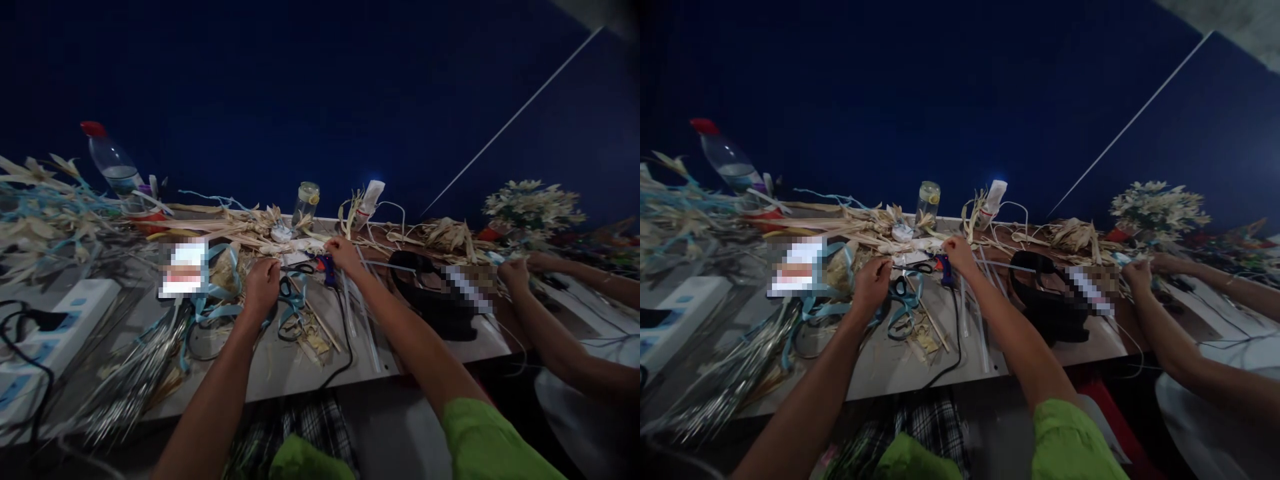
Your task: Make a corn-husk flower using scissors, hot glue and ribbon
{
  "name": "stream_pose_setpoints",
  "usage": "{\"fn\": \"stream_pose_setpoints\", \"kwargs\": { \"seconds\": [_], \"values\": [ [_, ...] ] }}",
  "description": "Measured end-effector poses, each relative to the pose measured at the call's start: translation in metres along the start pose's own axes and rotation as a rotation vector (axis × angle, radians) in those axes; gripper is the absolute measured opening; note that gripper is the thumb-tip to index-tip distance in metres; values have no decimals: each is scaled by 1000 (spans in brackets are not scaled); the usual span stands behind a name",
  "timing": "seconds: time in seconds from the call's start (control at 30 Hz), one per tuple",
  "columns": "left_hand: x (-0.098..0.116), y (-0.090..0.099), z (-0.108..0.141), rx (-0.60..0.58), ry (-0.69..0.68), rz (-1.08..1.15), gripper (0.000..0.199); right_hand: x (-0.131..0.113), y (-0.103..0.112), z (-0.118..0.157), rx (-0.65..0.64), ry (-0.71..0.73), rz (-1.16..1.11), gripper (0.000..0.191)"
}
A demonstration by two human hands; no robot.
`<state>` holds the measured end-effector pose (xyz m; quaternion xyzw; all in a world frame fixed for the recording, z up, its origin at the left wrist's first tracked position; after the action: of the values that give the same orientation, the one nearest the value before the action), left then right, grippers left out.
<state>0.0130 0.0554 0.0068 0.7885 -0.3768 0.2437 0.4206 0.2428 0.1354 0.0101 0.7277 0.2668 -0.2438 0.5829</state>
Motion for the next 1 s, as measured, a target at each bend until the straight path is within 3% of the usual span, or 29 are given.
{"fn": "stream_pose_setpoints", "kwargs": {
  "seconds": [0.17,0.33,0.5,0.67,0.73,0.83,0.9,1.0],
  "values": [
    [0,0,1,-8,12,-2,18,25,6,-3,88,-222,-229,16],
    [-5,-3,2,-11,15,-2,20,29,7,-2,169,-284,-372,19],
    [-6,-4,1,-1,-10,-5,20,31,26,-8,342,-272,-339,33],
    [-4,-2,1,2,-16,-22,19,15,36,-16,436,-113,-136,21],
    [-3,-1,1,3,-16,-28,18,2,29,-16,345,30,-3,18],
    [-2,-1,1,-5,-20,-26,18,-13,7,-12,69,214,200,22],
    [-2,-2,1,-14,-11,-21,18,-17,-4,-8,-54,274,355,24],
    [-3,-2,1,-23,5,-18,18,-20,-14,-3,-140,281,495,24]
  ]
}}
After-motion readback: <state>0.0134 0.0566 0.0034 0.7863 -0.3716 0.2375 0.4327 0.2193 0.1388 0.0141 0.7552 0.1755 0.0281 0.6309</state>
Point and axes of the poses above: each hand's wrist, its own z-axis away from the middle knuckle, its own y-axis out of the back of the hand, x = y × z, the point moved 4 cm from there along -z, towards the middle knuckle, and after that the axes turned 2 degrees about -z, right-handed, at the moved point
